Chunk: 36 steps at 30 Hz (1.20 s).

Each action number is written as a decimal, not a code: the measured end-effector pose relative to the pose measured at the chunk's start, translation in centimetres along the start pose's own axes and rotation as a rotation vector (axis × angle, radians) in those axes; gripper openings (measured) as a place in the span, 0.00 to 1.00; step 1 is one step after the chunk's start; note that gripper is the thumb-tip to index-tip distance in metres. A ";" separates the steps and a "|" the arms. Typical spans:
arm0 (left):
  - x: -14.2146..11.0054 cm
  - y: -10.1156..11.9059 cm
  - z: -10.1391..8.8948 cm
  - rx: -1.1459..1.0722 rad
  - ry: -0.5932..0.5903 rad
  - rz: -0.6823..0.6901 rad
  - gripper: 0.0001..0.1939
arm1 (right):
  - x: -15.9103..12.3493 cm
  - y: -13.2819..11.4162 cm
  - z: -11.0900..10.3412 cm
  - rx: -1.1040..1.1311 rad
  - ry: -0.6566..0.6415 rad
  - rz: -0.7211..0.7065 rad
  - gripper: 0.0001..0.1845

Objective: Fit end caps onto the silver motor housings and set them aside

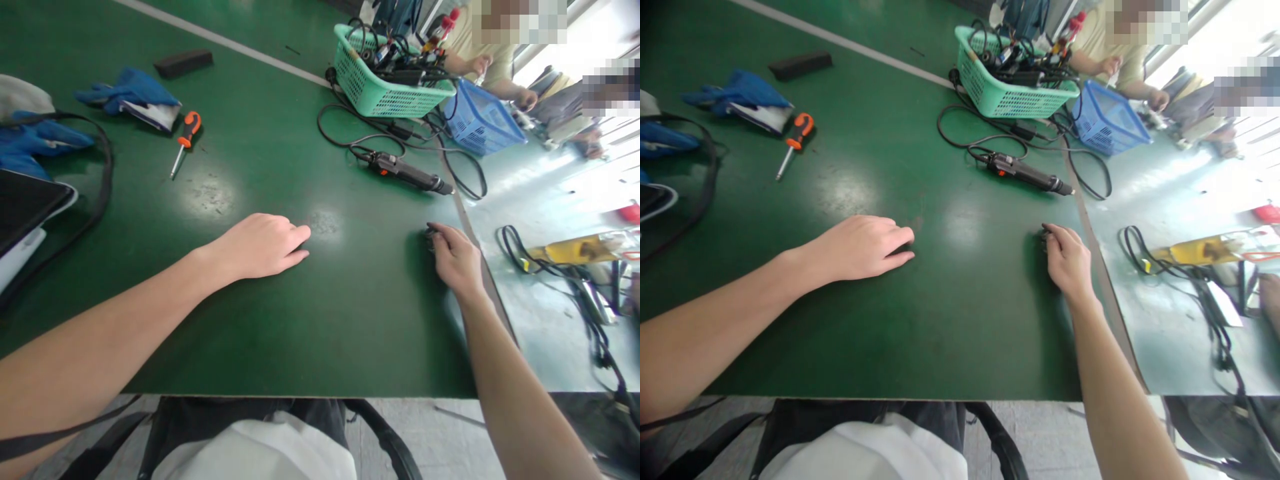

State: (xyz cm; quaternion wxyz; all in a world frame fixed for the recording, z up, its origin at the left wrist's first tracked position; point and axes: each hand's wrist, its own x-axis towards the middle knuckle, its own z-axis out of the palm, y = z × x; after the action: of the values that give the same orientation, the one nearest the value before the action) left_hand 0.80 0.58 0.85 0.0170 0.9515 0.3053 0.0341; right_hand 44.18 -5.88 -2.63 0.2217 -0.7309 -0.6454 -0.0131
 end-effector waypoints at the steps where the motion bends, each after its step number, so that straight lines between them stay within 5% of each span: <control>1: 0.0 0.0 0.0 -0.003 0.005 -0.002 0.13 | -0.1 -1.2 0.5 0.001 0.015 -0.021 0.23; 11: 0.0 0.1 -0.2 0.048 0.024 -0.022 0.15 | 0.3 -20.1 6.4 0.291 -0.059 -0.400 0.18; 15: -0.1 0.0 -0.5 0.060 0.054 -0.061 0.16 | -0.2 -24.5 7.6 0.352 -0.115 -0.445 0.19; 21: -0.3 0.1 -1.1 0.054 0.098 -0.105 0.15 | -0.4 -25.1 7.1 0.397 -0.100 -0.444 0.20; 28: -0.3 0.2 -1.6 0.077 0.159 -0.196 0.16 | -2.2 -23.3 5.4 0.311 0.078 -0.428 0.13; 36: -0.1 0.0 -1.3 0.099 0.101 -0.205 0.20 | -2.5 -22.4 5.9 0.151 0.007 -0.483 0.12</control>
State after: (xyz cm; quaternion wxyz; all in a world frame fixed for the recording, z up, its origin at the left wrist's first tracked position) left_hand 0.61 0.55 2.14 -0.0421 0.9120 0.4028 0.0650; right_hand 20.95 -4.64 -1.83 0.2681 -0.5370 -0.7996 -0.0198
